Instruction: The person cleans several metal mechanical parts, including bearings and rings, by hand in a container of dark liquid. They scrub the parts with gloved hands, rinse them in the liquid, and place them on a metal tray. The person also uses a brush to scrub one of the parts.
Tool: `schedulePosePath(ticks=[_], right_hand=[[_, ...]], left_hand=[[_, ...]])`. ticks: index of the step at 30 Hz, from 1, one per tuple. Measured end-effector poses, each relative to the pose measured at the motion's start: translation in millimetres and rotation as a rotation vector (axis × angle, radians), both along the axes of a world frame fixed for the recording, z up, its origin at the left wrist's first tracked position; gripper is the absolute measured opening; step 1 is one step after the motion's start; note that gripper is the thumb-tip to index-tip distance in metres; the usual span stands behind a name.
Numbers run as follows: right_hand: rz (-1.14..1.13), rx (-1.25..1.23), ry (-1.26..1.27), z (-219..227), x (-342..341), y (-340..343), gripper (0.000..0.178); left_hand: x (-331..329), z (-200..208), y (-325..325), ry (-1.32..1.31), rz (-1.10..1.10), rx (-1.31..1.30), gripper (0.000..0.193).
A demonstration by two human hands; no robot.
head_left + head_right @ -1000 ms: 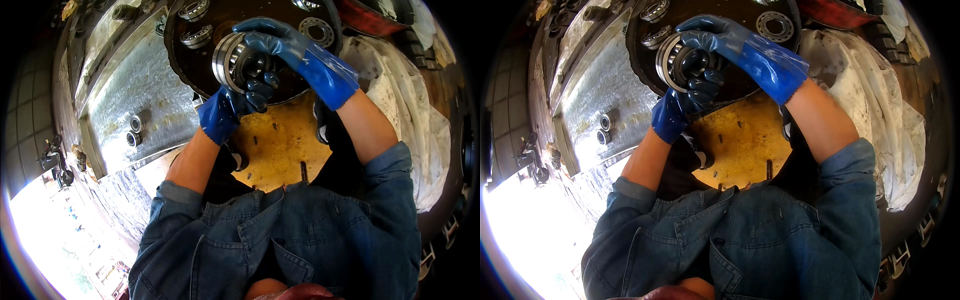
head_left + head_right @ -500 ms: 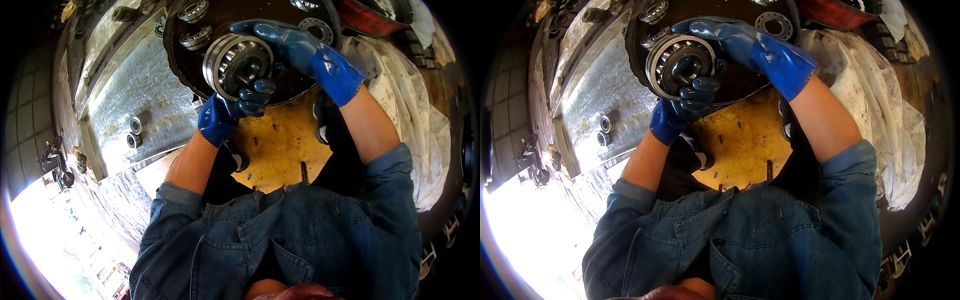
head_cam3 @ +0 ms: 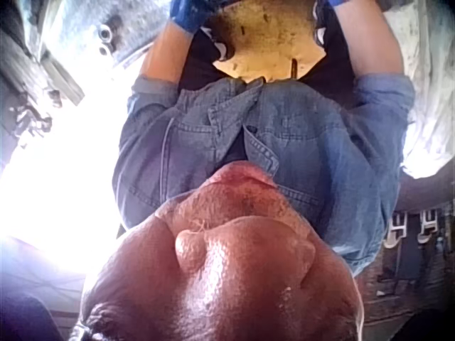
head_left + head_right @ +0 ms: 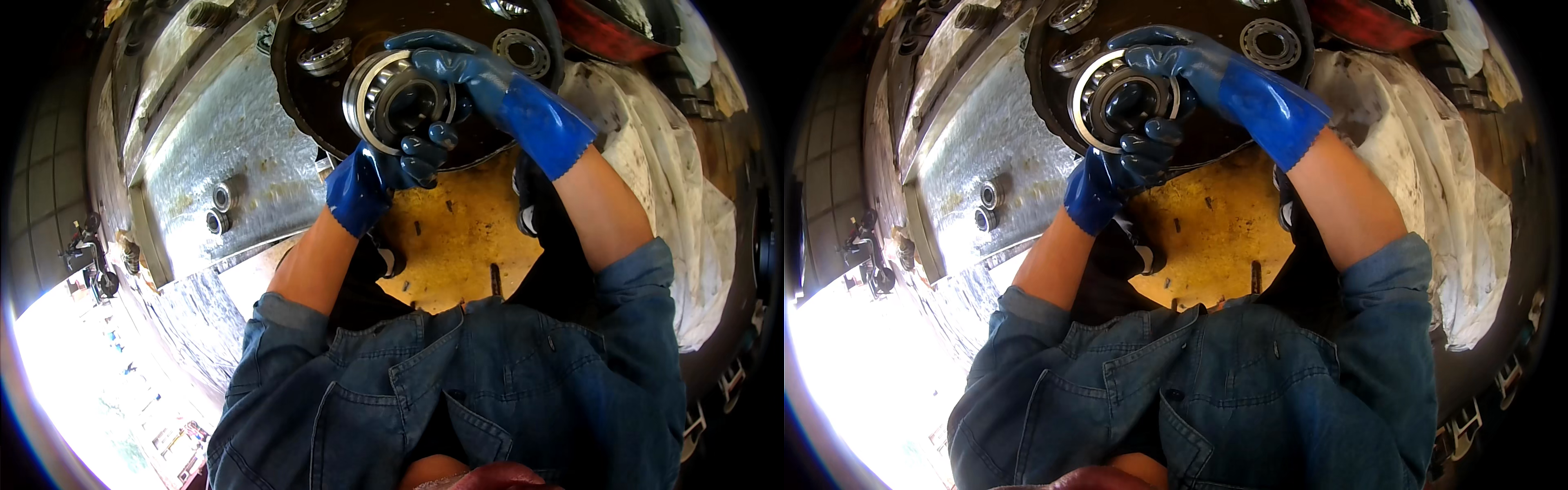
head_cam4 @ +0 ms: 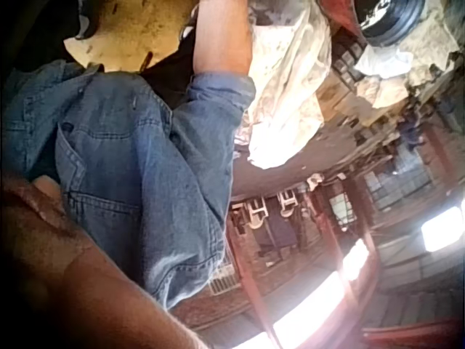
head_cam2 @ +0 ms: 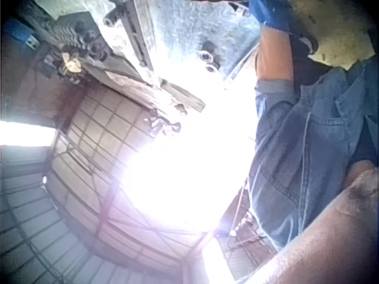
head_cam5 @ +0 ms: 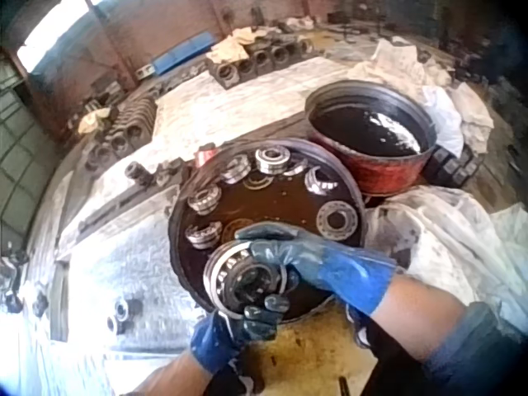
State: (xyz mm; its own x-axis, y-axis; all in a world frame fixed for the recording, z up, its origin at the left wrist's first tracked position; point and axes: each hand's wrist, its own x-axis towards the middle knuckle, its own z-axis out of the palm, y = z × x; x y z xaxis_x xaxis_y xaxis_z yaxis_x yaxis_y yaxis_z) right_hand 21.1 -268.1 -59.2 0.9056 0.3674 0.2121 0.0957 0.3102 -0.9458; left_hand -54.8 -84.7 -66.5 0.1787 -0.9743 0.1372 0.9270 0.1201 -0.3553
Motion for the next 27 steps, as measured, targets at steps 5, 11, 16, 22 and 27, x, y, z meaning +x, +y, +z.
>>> schedulePosePath(ticks=[5, 11, 16, 22, 27], right_hand=[[0.024, 0.023, -0.078, -11, -18, -13, 0.057], [-0.15, -0.182, 0.346, 34, -32, -3, 0.059], [-0.222, -0.234, 0.377, 37, -31, 3, 0.058], [-0.37, -0.334, 0.391, 28, -33, -8, 0.058], [-0.335, -0.163, 0.491, 10, -38, -8, 0.055]], left_hand=[[2, 15, 5, -0.089, 0.083, 0.3, 0.055], [2, 24, 9, -0.255, 0.297, 0.772, 0.053], [8, 30, 24, -0.379, 0.416, 1.021, 0.052], [7, 30, 17, -0.496, 0.503, 1.292, 0.051], [9, 32, 6, -0.577, 0.553, 1.57, 0.051]])
